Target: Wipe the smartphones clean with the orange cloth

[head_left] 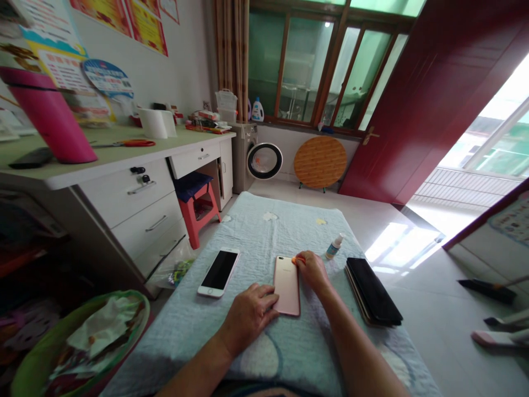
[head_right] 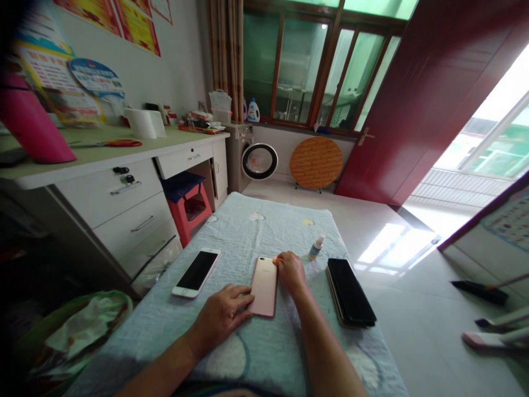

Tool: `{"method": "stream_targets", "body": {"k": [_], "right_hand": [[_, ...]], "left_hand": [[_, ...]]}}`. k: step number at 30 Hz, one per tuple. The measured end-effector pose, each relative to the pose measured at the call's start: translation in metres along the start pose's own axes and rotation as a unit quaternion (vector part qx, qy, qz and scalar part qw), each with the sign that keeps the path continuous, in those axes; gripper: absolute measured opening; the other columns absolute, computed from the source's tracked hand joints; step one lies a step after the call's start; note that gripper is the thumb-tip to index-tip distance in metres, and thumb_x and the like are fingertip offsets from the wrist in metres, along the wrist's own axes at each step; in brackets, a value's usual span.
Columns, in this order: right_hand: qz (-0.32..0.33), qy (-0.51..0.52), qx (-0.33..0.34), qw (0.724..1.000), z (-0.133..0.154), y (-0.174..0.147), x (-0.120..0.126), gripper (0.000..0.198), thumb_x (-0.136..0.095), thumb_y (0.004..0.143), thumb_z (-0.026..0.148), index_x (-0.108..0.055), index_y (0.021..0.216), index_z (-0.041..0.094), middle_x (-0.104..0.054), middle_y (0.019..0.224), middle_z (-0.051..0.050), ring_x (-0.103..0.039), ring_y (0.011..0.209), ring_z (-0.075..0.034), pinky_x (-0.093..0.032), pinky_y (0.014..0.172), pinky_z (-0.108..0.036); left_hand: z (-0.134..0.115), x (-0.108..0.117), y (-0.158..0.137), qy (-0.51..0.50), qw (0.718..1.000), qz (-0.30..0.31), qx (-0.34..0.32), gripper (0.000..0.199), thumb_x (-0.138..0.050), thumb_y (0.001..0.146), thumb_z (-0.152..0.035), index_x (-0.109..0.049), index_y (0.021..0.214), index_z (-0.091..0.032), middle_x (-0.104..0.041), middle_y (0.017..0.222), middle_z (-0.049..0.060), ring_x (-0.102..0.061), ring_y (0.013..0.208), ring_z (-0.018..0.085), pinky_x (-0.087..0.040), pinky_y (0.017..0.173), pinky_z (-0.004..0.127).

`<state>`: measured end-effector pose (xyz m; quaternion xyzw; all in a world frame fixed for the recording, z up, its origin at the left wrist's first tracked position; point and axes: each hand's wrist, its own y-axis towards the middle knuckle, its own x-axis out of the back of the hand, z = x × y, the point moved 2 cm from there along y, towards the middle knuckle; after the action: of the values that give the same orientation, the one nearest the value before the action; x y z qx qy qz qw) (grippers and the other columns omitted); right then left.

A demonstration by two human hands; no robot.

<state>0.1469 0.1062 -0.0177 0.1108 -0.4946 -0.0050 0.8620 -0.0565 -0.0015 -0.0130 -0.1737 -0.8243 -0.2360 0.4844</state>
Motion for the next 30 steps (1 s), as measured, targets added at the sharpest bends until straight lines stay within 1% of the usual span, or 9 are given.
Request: {"method": "stream_targets", "body": {"k": [5, 10, 14, 17, 22, 25, 27, 28, 30], "right_hand": [[0.009, -0.012, -0.003, 1.0, 0.007, -0.032, 0.003, 0.019, -0.052, 0.087, 0.02, -0.068, 0.078, 0.016, -0.068, 0.08, -0.006, -0.059, 0.077, -0.016, -0.036, 0.07, -0.024], [0.036, -0.035, -0.013, 0.999, 0.02, -0.071, 0.008, 0.022, -0.05, 0.09, 0.02, -0.066, 0.076, 0.017, -0.065, 0.08, -0.005, -0.058, 0.078, -0.016, -0.035, 0.07, -0.024], [0.063, -0.019, -0.024, 0.998, 0.028, -0.098, 0.016, 0.024, -0.048, 0.091, 0.018, -0.066, 0.076, 0.017, -0.063, 0.08, -0.004, -0.057, 0.077, -0.015, -0.034, 0.069, -0.023], [0.09, -0.004, -0.027, 0.996, 0.032, -0.112, 0.022, 0.025, -0.048, 0.092, 0.018, -0.067, 0.075, 0.018, -0.062, 0.08, -0.003, -0.057, 0.077, -0.014, -0.035, 0.069, -0.022], [0.12, 0.004, -0.008, 0.993, 0.037, -0.127, 0.031, 0.025, -0.05, 0.089, 0.017, -0.068, 0.072, 0.019, -0.063, 0.079, -0.003, -0.057, 0.077, -0.014, -0.035, 0.068, -0.022], [0.163, 0.046, 0.027, 0.985, 0.039, -0.13, 0.038, 0.024, -0.051, 0.084, 0.013, -0.07, 0.07, 0.022, -0.063, 0.079, -0.001, -0.059, 0.075, -0.014, -0.037, 0.067, -0.022], [0.183, 0.085, 0.047, 0.978, 0.04, -0.127, 0.044, 0.025, -0.051, 0.082, 0.012, -0.071, 0.073, 0.023, -0.064, 0.08, -0.001, -0.06, 0.075, -0.014, -0.038, 0.067, -0.022], [0.179, 0.099, 0.052, 0.977, 0.039, -0.123, 0.047, 0.025, -0.051, 0.082, 0.013, -0.072, 0.075, 0.024, -0.065, 0.081, -0.001, -0.061, 0.075, -0.014, -0.039, 0.068, -0.023], [0.14, 0.11, 0.049, 0.983, 0.036, -0.11, 0.052, 0.021, -0.052, 0.083, 0.016, -0.072, 0.083, 0.024, -0.066, 0.083, -0.002, -0.062, 0.078, -0.016, -0.041, 0.071, -0.024]], "left_hand": [[0.002, -0.002, 0.002, 0.002, 1.0, -0.01, -0.004, 0.026, -0.067, 0.087, -0.027, -0.066, 0.113, -0.025, -0.065, 0.119, 0.003, -0.059, 0.1, 0.023, -0.051, 0.086, 0.036], [0.005, -0.006, 0.002, 0.009, 1.0, -0.021, -0.009, 0.023, -0.067, 0.087, -0.027, -0.067, 0.11, -0.025, -0.066, 0.118, 0.003, -0.06, 0.102, 0.024, -0.051, 0.088, 0.039], [0.005, -0.007, 0.0, 0.01, 1.0, -0.029, -0.009, 0.023, -0.069, 0.085, -0.023, -0.067, 0.109, -0.025, -0.066, 0.118, 0.003, -0.06, 0.102, 0.023, -0.052, 0.088, 0.038], [0.004, -0.007, 0.0, 0.008, 0.999, -0.032, -0.011, 0.025, -0.071, 0.083, -0.021, -0.067, 0.108, -0.024, -0.066, 0.117, 0.003, -0.06, 0.102, 0.024, -0.052, 0.088, 0.038], [0.003, -0.006, 0.0, -0.004, 0.999, -0.044, -0.013, 0.023, -0.069, 0.084, -0.021, -0.068, 0.106, -0.024, -0.066, 0.116, 0.004, -0.06, 0.101, 0.024, -0.051, 0.089, 0.039], [0.002, -0.005, -0.001, -0.015, 0.999, -0.045, -0.006, 0.024, -0.066, 0.084, -0.021, -0.067, 0.108, -0.025, -0.066, 0.116, 0.004, -0.06, 0.101, 0.024, -0.05, 0.089, 0.038], [0.0, -0.003, -0.001, -0.024, 0.999, -0.039, 0.006, 0.024, -0.066, 0.084, -0.023, -0.067, 0.108, -0.024, -0.065, 0.117, 0.005, -0.059, 0.103, 0.024, -0.049, 0.091, 0.038], [-0.002, -0.003, 0.0, -0.028, 0.999, -0.037, 0.017, 0.024, -0.067, 0.083, -0.026, -0.067, 0.107, -0.023, -0.065, 0.117, 0.005, -0.058, 0.104, 0.024, -0.048, 0.092, 0.038], [-0.005, -0.003, 0.004, -0.03, 0.998, -0.036, 0.053, 0.029, -0.067, 0.083, -0.035, -0.065, 0.108, -0.022, -0.064, 0.116, 0.007, -0.058, 0.105, 0.026, -0.047, 0.093, 0.039]]}}
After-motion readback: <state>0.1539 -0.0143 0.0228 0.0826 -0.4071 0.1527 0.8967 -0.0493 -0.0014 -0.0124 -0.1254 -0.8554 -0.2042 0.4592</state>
